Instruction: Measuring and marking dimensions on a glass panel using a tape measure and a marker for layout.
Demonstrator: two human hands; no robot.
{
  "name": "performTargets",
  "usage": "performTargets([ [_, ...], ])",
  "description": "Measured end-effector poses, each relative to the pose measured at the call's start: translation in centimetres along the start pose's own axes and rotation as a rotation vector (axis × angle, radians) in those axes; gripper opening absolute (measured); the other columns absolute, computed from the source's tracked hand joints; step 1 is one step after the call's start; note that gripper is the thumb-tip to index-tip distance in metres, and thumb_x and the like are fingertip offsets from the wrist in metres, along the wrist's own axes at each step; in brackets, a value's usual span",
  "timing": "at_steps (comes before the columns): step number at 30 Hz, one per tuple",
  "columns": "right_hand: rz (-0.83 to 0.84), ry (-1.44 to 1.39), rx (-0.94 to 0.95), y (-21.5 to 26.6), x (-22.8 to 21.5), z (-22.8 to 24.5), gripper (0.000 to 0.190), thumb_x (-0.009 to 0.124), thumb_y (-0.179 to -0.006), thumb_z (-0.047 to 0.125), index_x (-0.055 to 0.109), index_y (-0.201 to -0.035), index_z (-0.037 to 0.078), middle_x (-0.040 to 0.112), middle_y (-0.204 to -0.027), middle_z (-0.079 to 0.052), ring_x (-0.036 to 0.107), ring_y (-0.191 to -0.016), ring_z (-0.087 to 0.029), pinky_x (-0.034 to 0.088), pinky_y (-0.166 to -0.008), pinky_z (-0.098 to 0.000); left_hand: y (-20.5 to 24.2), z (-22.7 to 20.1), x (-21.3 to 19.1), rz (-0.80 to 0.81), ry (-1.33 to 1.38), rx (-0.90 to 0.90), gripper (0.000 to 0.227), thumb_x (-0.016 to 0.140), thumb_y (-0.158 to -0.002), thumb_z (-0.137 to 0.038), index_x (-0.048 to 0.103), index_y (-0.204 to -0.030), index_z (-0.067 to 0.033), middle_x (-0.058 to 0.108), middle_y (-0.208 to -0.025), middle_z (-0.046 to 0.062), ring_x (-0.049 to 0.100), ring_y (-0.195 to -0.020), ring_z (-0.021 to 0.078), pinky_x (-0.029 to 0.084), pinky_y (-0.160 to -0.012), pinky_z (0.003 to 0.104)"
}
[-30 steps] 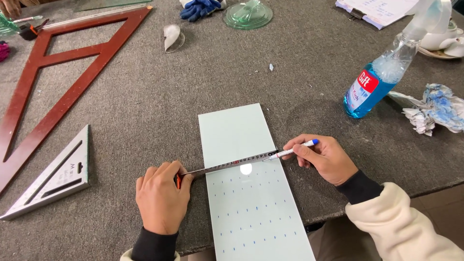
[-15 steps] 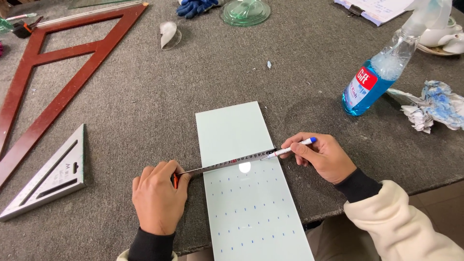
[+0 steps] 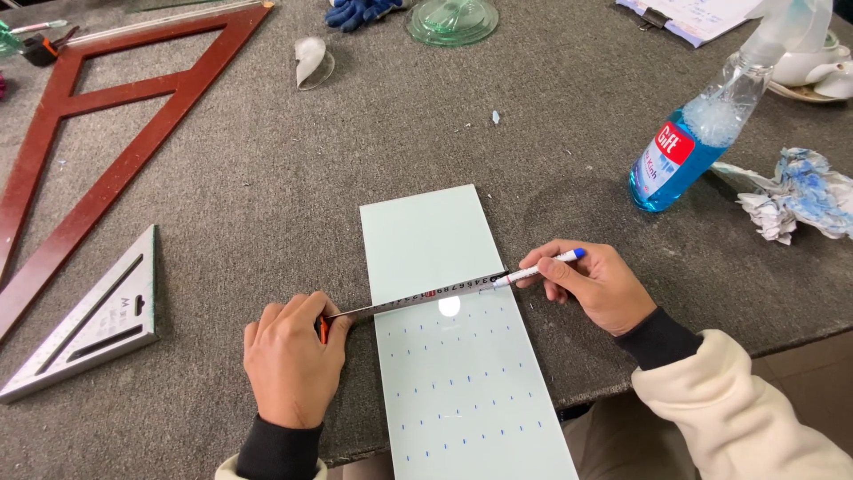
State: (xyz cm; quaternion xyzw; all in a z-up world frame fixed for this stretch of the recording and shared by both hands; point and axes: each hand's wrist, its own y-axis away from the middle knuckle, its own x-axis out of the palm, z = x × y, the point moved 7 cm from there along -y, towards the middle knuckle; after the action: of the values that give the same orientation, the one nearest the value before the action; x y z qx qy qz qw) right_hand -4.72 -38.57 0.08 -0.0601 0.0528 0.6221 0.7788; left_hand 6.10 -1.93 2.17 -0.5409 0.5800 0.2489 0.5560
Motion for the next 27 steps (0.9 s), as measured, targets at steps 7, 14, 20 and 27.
performTargets([
  [7, -0.043, -0.121, 0.051, -0.3, -0.2, -0.3, 0.029, 0.063, -0.108, 0.02, 0.08, -0.115, -0.002, 0.088, -0.099, -0.027, 0.064, -0.066, -0.015, 0.047, -0.06, -0.0266, -0.1, 0.2, 0.3, 0.0, -0.006, 0.001, 0.026, 0.084, -0.092, -0.038, 0.065, -0.081, -0.0249, 0.069, -0.078, -0.01, 0.061, -0.084, 0.0242, 0.045, -0.083, 0.043],
  [14, 0.012, -0.005, -0.007, -0.2, 0.8, -0.1, 0.028, 0.068, -0.107, 0.022, 0.083, -0.11, 0.0, 0.066, -0.066, -0.009, 0.058, -0.062, -0.014, 0.046, -0.059, -0.0279, 0.0, 0.2, 0.4, 0.003, 0.007, 0.0, 0.029, 0.084, -0.093, -0.039, 0.062, -0.079, -0.0242, 0.068, -0.078, -0.01, 0.061, -0.084, 0.0243, 0.044, -0.083, 0.042],
  [20, 0.027, 0.146, 0.008, 0.1, 1.2, 0.5, 0.031, 0.068, -0.105, 0.028, 0.088, -0.113, 0.005, 0.065, -0.063, -0.006, 0.057, -0.062, -0.013, 0.046, -0.061, -0.0276, 0.0, 0.0, 0.1, -0.007, 0.015, 0.015, 0.027, 0.083, -0.093, -0.038, 0.064, -0.08, -0.0241, 0.068, -0.077, -0.01, 0.061, -0.086, 0.0245, 0.044, -0.083, 0.043],
  [27, 0.015, 0.233, 0.039, 0.1, 1.0, 0.5, 0.029, 0.071, -0.104, 0.029, 0.09, -0.114, 0.01, 0.065, -0.063, -0.003, 0.054, -0.061, -0.011, 0.039, -0.059, -0.0275, 0.1, -0.1, 0.0, -0.02, 0.022, 0.016, 0.029, 0.085, -0.092, -0.037, 0.063, -0.079, -0.0235, 0.067, -0.077, -0.01, 0.061, -0.086, 0.0242, 0.044, -0.083, 0.043],
])
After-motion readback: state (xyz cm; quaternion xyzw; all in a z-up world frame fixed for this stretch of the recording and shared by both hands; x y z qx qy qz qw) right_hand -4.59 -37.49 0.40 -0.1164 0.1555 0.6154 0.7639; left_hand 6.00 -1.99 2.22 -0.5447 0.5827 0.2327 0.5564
